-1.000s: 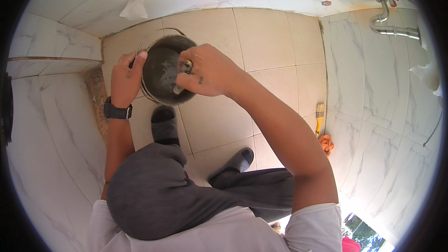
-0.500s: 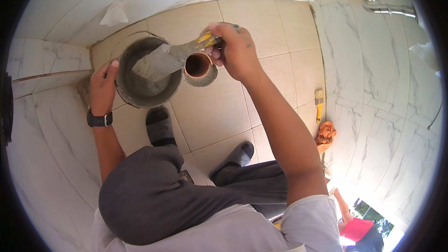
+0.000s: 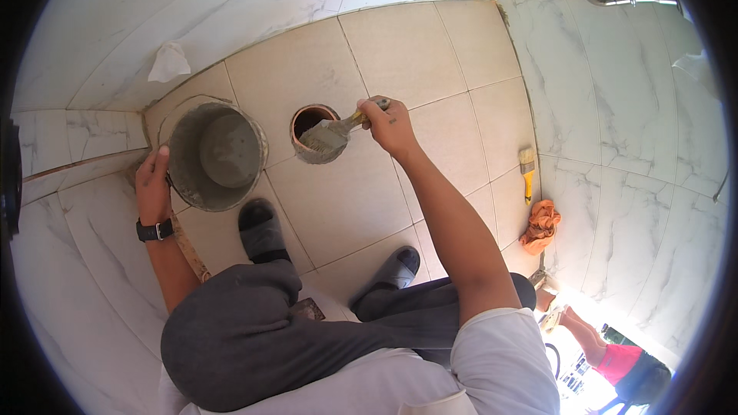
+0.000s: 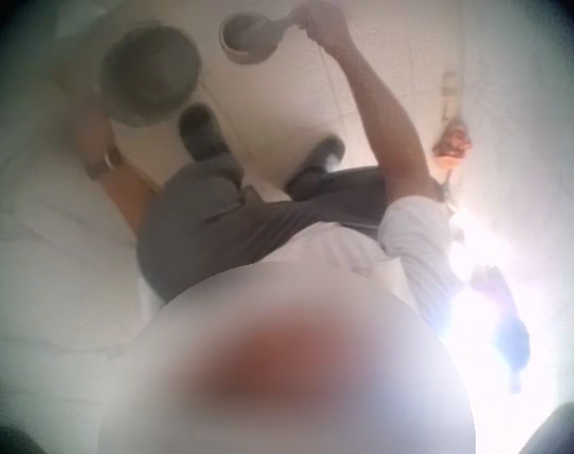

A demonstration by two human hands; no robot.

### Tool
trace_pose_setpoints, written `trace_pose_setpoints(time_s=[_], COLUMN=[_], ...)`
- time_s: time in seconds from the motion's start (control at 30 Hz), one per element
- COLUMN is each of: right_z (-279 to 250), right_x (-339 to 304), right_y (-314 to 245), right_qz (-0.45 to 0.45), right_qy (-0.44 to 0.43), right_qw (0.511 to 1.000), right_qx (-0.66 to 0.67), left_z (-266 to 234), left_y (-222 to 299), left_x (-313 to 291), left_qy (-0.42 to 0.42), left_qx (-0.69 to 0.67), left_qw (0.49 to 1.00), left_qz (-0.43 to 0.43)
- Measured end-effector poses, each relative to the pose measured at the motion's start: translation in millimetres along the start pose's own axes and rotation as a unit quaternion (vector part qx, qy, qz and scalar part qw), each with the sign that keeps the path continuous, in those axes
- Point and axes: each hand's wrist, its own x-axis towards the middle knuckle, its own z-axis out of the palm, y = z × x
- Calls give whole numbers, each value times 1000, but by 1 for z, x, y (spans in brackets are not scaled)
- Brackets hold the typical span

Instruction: The person vacuums debris from a floor drain, removes a cloth, and then applies a sealant around the drain opening using a brush. The task occurs in a tiled bathroom under renovation.

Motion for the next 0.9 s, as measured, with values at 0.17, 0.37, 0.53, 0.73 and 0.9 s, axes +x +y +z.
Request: trace_pose_setpoints(time_s=[0.17,0.37,0.53,0.73,0.9], right_z=[33,59,72,64,57], right_x=[-1,-17,-16,-10,-25], right_y=[13,12,19,33,46], right_qz=[-61,-132,-143,-29,33], right_qy=[-10,-42,0,59,71], right_qw=[986,961,966,982,997], right_qx=[-156,-238,-216,-176,16], left_z=[-4,-5,-2,0,-3], left_y=[-7,-5,-2,-2,-4], left_x=[1,2,0,-1,-3], left_qy=[3,-2,11,21,15], left_qx=[-10,-20,3,0,0], left_qw=[1000,1000,1000,1000,1000], left_qz=[-6,-18,-8,-3,-7])
